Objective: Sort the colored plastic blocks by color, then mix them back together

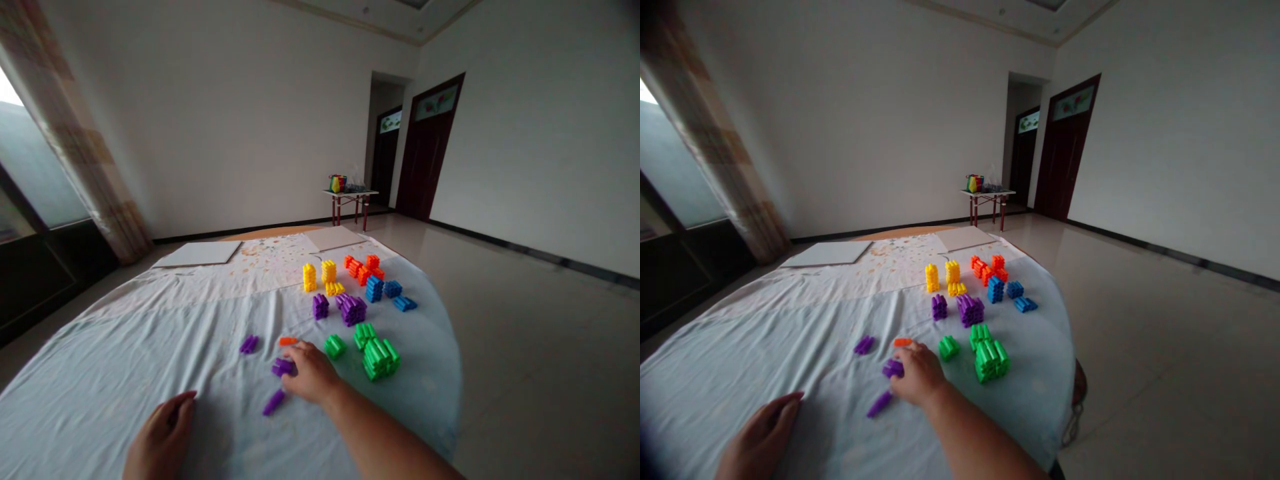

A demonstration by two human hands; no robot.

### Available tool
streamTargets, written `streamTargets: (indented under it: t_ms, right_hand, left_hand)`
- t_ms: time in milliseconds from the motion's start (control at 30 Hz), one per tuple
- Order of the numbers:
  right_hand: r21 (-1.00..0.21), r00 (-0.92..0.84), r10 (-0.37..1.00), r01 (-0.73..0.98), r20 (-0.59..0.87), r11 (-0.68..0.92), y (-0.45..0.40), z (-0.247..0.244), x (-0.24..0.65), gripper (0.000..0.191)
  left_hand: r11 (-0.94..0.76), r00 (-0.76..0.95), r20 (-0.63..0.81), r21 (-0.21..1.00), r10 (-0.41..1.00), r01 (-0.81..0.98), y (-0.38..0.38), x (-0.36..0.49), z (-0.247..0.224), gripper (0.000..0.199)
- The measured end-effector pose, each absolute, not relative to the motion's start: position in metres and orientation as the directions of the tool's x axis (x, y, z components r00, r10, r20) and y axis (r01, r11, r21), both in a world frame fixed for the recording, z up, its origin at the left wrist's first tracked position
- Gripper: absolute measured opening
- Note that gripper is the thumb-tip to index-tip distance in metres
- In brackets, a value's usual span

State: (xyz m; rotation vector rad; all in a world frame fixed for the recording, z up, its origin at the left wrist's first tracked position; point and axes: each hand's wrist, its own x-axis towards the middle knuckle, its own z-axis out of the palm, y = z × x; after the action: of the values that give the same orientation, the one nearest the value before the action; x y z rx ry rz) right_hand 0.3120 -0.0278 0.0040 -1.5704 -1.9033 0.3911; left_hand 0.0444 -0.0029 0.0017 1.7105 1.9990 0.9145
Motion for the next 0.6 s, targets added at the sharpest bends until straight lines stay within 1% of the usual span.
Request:
streamTargets:
  t_ms: [100,433,500,600]
  right_hand:
    - [-0.591,-0.099,0.954,0.765,0.284,0.255,-0.029,0.002,0.313,0.029]
    - [-0.608,-0.033,0.953,0.763,0.3,0.218,-0.026,-0.007,0.309,0.022]
    - [-0.623,-0.033,0.954,0.75,0.299,0.221,-0.026,-0.007,0.31,0.024]
    - [-0.641,-0.064,0.933,0.71,0.353,0.291,-0.027,-0.005,0.313,0.038]
  left_hand:
    - [0.057,-0.206,0.141,0.679,0.968,0.732,-0.001,0.042,-0.001,0.043]
    - [0.057,-0.239,0.151,0.725,0.959,0.687,-0.005,0.046,0.006,0.039]
    - [0.028,-0.22,0.168,0.731,0.961,0.682,-0.004,0.044,0.003,0.037]
    - [0.009,-0.201,0.182,0.72,0.963,0.694,0.0,0.037,-0.008,0.037]
